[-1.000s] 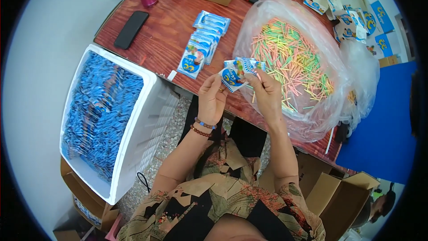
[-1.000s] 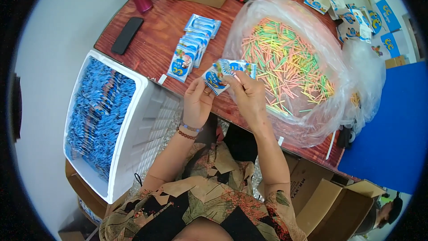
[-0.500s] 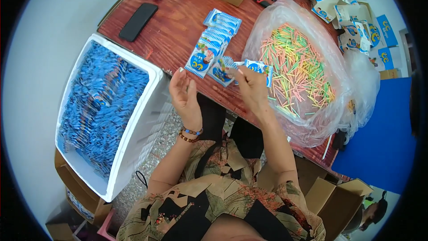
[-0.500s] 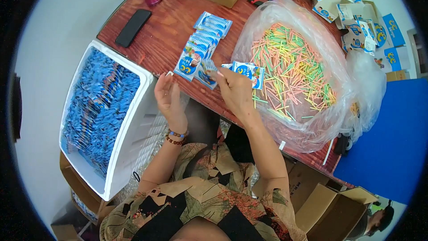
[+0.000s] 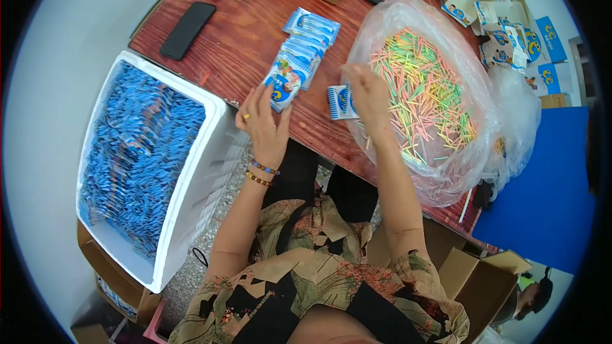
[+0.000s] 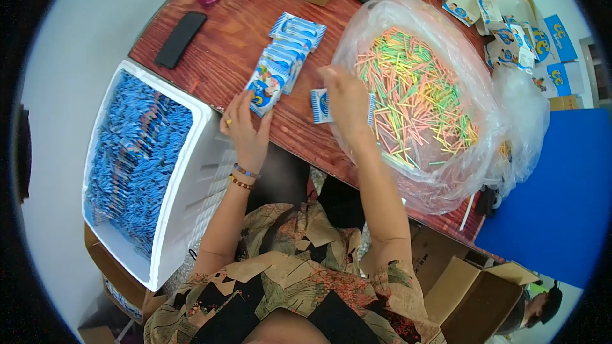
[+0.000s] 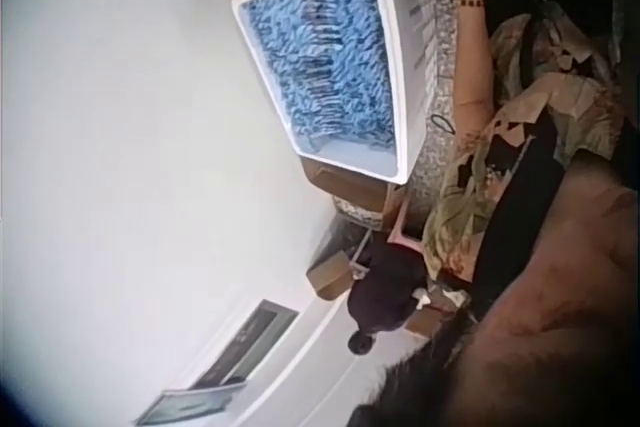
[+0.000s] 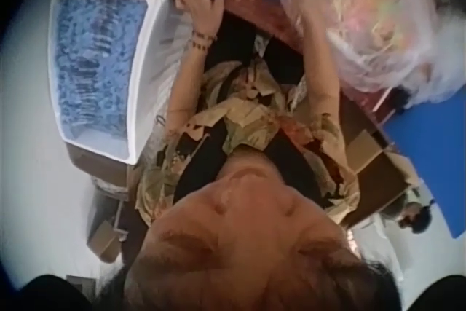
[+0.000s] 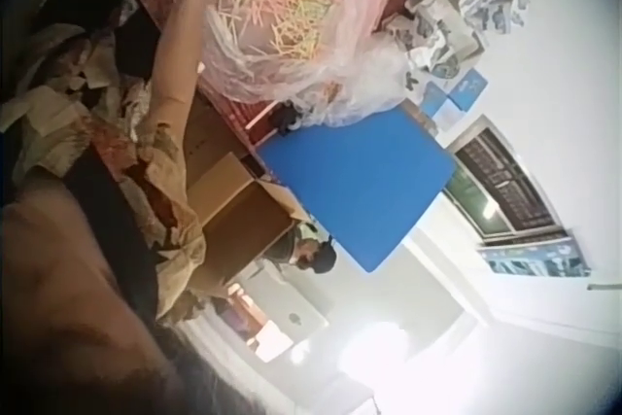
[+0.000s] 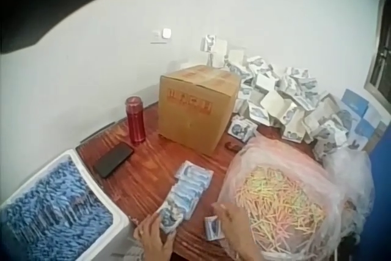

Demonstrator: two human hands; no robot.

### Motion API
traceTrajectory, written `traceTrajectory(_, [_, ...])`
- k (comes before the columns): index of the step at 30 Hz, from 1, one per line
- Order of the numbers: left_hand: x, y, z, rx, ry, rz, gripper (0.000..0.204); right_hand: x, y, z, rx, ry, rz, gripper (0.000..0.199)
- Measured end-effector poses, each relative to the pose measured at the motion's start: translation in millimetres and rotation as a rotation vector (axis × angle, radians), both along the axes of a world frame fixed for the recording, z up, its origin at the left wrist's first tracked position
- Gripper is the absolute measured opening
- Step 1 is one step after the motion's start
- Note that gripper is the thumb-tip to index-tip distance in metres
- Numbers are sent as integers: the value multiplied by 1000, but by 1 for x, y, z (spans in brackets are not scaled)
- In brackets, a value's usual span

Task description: Packing colorful plastic straws into blue packets and organizing them in a bin.

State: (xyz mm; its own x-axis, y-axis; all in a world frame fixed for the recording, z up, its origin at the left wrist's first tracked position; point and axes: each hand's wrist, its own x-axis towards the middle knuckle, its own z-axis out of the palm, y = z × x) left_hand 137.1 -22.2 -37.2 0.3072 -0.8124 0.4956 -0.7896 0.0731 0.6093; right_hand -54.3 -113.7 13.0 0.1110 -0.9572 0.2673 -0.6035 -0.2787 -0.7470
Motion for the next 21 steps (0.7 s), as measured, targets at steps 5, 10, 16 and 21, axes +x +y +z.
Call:
traceTrajectory(5, [-1,-5,-5,10,4,44,49,-71,6,6,277,-284,-75,16])
traceTrajectory(10, [-9,-14,-3,73,-87,146,45,-81,6,-11,181,-7,-80,22])
traceTrajectory(16, [-15,-17,-3,115,-146,219,46,-88,4,-10,205,-78,-75,15])
traceTrajectory(21, [-14,-15,-2,71,-89,195,49,-88,4,-9,92,-149,32,7])
